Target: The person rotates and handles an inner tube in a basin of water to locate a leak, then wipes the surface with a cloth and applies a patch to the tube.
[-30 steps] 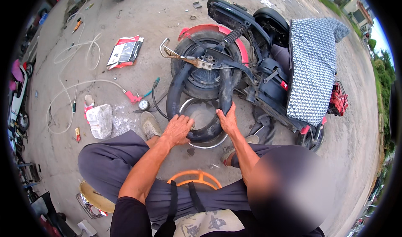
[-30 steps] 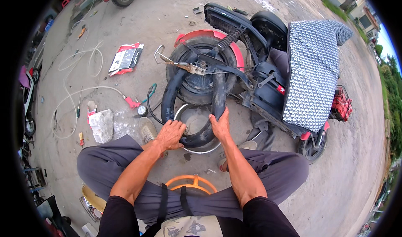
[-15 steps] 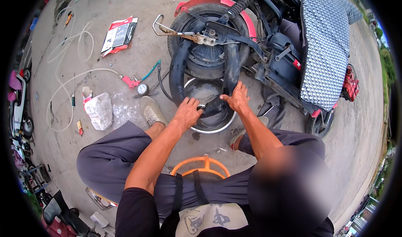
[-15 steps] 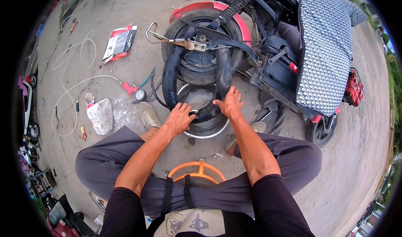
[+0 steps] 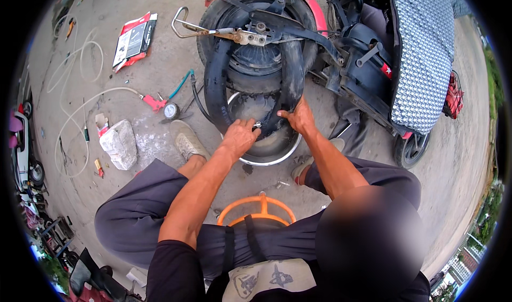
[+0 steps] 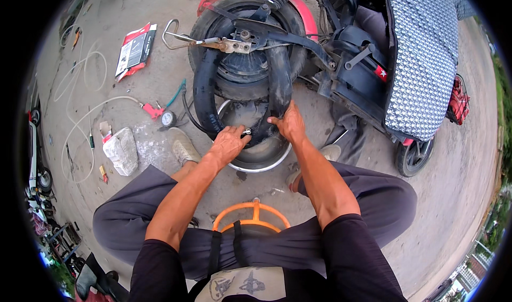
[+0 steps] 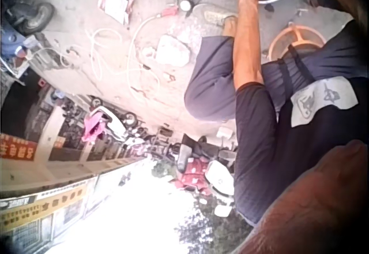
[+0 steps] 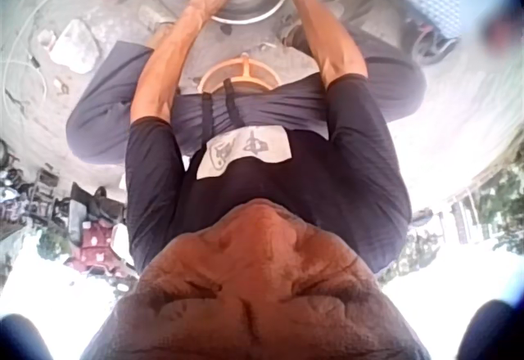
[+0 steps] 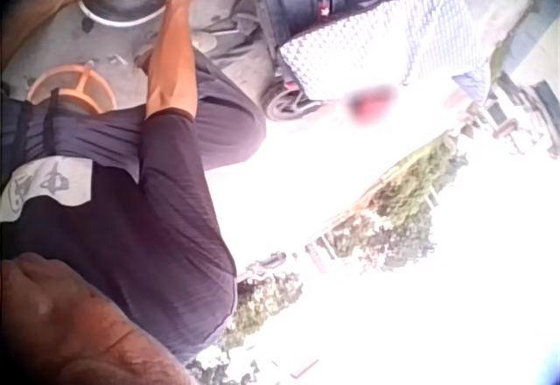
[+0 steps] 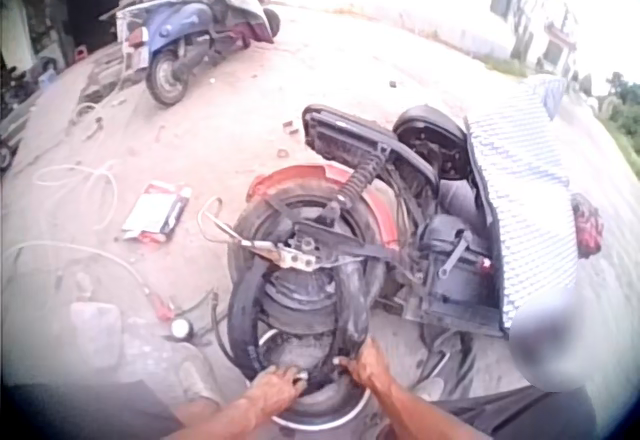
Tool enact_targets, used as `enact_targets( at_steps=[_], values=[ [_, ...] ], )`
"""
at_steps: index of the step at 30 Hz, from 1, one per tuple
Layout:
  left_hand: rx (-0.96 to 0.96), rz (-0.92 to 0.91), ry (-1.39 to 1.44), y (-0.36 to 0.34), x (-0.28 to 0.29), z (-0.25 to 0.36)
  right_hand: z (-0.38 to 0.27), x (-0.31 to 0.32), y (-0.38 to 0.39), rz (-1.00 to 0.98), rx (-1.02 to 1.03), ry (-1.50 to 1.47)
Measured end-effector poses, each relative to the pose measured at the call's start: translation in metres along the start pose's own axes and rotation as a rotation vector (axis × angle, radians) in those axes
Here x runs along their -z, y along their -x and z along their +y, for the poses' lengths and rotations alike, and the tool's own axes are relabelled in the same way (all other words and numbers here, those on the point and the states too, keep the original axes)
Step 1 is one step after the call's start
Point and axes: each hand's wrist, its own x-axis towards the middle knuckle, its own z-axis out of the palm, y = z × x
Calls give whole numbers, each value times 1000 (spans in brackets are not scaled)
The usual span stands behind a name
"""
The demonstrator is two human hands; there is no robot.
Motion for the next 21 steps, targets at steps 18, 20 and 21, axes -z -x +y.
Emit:
enact_targets(
  at_steps=[18,20,21],
  values=[
    [-24,-40,-123,-17,5,3,13,2,-25,-219,-190,47],
    [2,-129,-113,-21,11,5,6,5,-24,-230,-205,64],
    [3,-132,-112,-21,10,4,2,6,-24,-239,-213,82]
  ],
)
